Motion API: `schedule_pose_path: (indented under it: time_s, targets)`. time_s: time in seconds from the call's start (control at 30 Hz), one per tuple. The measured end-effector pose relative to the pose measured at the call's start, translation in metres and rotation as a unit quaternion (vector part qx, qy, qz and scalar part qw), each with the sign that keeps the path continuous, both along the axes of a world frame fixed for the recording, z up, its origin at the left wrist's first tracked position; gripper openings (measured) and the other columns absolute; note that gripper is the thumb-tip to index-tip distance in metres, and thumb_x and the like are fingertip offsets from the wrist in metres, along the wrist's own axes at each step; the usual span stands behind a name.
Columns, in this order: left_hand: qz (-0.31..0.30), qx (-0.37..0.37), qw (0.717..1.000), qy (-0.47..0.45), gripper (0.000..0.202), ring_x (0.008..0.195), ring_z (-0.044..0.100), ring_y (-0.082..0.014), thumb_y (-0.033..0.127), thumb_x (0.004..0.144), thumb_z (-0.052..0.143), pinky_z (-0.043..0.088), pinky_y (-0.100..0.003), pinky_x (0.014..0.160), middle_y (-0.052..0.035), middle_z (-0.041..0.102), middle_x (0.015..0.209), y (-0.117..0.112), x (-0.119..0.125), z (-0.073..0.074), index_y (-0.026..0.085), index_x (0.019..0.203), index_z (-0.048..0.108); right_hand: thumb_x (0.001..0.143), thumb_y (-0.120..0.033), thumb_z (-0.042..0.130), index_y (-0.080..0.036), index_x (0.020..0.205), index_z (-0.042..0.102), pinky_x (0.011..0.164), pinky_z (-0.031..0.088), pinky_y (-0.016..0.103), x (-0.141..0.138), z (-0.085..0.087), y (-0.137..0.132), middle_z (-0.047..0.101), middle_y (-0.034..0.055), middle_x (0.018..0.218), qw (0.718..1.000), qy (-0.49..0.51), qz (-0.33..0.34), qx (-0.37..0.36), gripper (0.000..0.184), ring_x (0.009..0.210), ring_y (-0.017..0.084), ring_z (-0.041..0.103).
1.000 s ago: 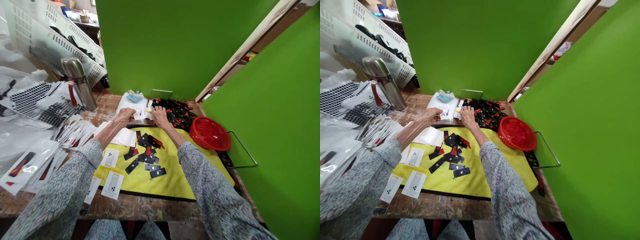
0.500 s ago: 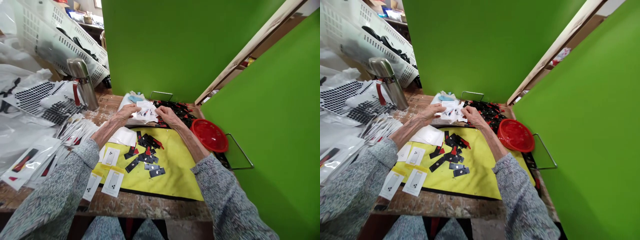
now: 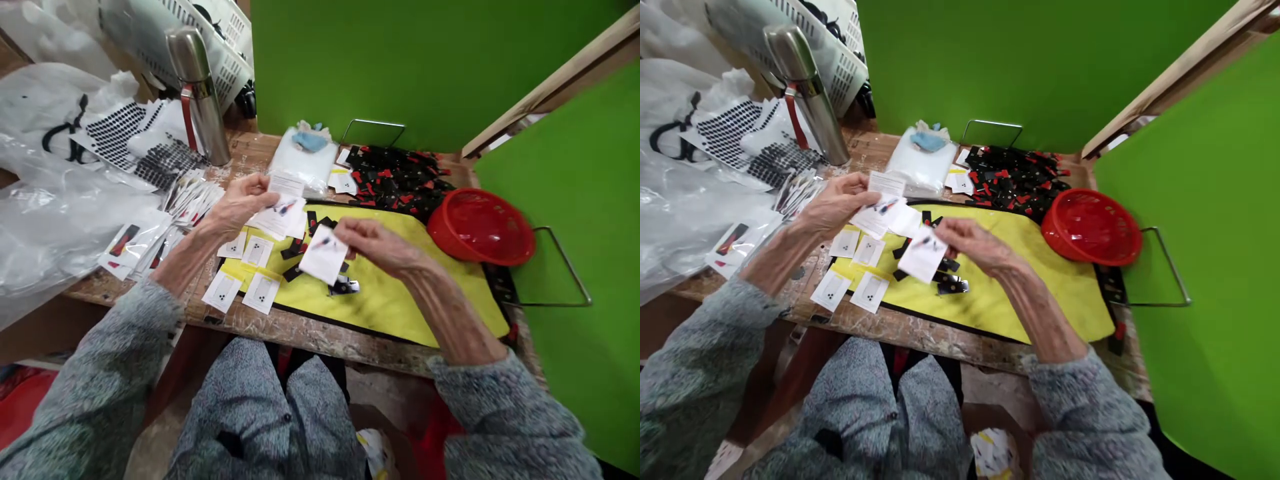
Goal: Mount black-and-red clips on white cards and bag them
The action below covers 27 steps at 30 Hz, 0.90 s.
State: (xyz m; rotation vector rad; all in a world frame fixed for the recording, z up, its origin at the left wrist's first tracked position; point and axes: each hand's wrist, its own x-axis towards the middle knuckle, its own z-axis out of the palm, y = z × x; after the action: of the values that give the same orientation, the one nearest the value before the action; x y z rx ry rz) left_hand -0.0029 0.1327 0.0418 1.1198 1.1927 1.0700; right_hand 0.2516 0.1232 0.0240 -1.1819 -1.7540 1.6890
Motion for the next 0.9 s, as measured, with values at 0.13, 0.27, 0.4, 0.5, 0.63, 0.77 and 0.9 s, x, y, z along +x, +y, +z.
schedule_pose_path:
  time_s: [0.13,0.27,0.4,0.5,0.63,0.77,0.9]
  targets:
    - [0.056,-0.033,0.997,-0.033,0.02,0.064,0.064,-0.0135,0.022,0.069,0.077,0.053,-0.026,0.059,0.0007,0.068,0.075,-0.042,-0.038,-0.006,0.017,0.078,0.06,0.092,-0.043,0.049,-0.019,0.07,0.05,0.052,0.034,0.024,-0.017,-0.026,-0.043,0.048,-0.0021,0.063,0.975,-0.172,0.131,0.053,0.032,0.056,0.011,0.043]
    - [0.099,-0.091,0.988,-0.076,0.026,0.064,0.065,-0.0138,0.026,0.065,0.082,0.054,-0.025,0.057,-0.0003,0.071,0.077,-0.081,-0.052,-0.023,0.017,0.08,0.062,0.093,-0.031,0.047,-0.021,0.079,0.053,0.058,0.036,0.028,-0.029,-0.044,-0.071,0.058,0.0038,0.072,0.902,-0.366,0.076,0.215,0.019,0.064,0.016,0.051]
    - [0.082,-0.136,0.981,-0.108,0.032,0.062,0.066,-0.0127,0.031,0.062,0.085,0.054,-0.024,0.056,-0.0009,0.073,0.077,-0.105,-0.043,-0.042,0.017,0.082,0.064,0.094,-0.036,0.045,-0.021,0.099,0.057,0.063,0.041,0.03,-0.043,-0.031,-0.077,0.064,0.0096,0.092,0.914,-0.302,-0.024,0.268,0.02,0.076,0.019,0.058]
    - [0.059,-0.133,0.983,-0.112,0.033,0.06,0.064,-0.0111,0.034,0.06,0.085,0.052,-0.022,0.057,-0.0004,0.072,0.074,-0.112,-0.029,-0.049,0.016,0.078,0.064,0.094,-0.039,0.045,-0.02,0.105,0.055,0.067,0.044,0.03,-0.065,-0.019,-0.073,0.065,0.0054,0.088,0.968,-0.154,-0.021,0.197,0.025,0.076,0.017,0.059]
    - [0.049,-0.131,0.985,-0.101,0.032,0.06,0.063,-0.012,0.037,0.059,0.084,0.05,-0.023,0.058,-0.0006,0.071,0.072,-0.123,-0.02,-0.043,0.017,0.075,0.065,0.088,-0.036,0.052,-0.02,0.082,0.056,0.059,0.04,0.027,-0.096,-0.02,-0.067,0.058,-0.0007,0.071,0.988,-0.054,-0.021,0.146,0.018,0.064,0.013,0.052]
    - [0.083,-0.153,0.982,-0.07,0.029,0.057,0.059,-0.0111,0.037,0.06,0.083,0.045,-0.022,0.054,0.0003,0.068,0.068,-0.145,-0.042,-0.038,0.018,0.075,0.067,0.085,-0.032,0.053,-0.02,0.076,0.053,0.055,0.04,0.026,-0.116,-0.026,-0.058,0.053,-0.0027,0.063,0.995,-0.016,-0.005,0.099,0.015,0.058,0.012,0.05]
    - [0.185,-0.15,0.971,-0.004,0.029,0.053,0.054,-0.0097,0.037,0.059,0.084,0.04,-0.02,0.049,0.0015,0.064,0.064,-0.175,-0.088,-0.037,0.019,0.075,0.068,0.082,-0.029,0.054,-0.021,0.076,0.049,0.055,0.043,0.026,-0.144,-0.031,-0.05,0.055,-0.0032,0.061,0.999,0.02,-0.021,0.037,0.011,0.054,0.013,0.056]
